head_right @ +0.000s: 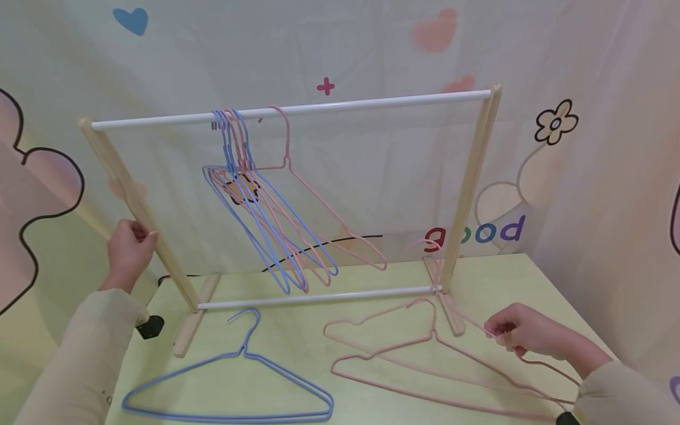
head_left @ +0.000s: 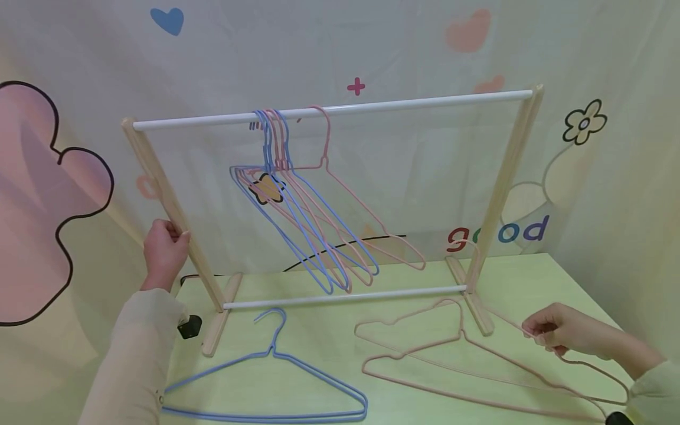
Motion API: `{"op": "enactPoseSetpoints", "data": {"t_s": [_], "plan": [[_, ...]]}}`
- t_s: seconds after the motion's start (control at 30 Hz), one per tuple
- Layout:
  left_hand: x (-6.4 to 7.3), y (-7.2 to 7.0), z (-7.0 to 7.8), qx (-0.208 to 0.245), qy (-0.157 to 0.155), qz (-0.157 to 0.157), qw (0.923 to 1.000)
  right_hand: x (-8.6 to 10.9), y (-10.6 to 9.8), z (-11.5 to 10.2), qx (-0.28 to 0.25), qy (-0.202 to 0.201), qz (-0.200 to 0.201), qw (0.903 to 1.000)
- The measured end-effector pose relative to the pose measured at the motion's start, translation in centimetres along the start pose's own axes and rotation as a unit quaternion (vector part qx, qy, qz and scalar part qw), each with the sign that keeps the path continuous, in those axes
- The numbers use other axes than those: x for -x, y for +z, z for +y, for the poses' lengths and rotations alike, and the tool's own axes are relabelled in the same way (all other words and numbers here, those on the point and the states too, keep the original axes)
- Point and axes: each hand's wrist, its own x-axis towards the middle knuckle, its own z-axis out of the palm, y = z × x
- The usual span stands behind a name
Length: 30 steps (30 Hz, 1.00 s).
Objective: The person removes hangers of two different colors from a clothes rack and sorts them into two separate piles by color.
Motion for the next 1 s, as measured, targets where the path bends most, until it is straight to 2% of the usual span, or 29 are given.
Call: {"op": "enactPoseSetpoints", "data": {"t_s": [0.33, 0.6, 0.8, 1.0], "plan": [[0.1, -0.1, 0.1, -0.002, -0.003, -0.007, 1.0000, 0.3, 1.1, 1.4, -0.016, 0.031, -0.019, 0.9992], [0.2, -0.2, 0.2, -0.006, 0.003, -0.004, 1.0000, 0.3, 1.2, 3.5, -0.021, 0.048, -0.025, 0.9983], [0.0, -0.2, 0.1, -0.004, -0.004, -0.006, 1.0000, -0.4, 1.3, 5.0, 0.015, 0.059, 0.018, 0.9980], [-0.1, 0.0, 0.0, -0.006, -0.005, 0.000, 1.0000, -1.5, 1.5, 7.0, 0.055, 0.089, 0.067, 0.9922]]}}
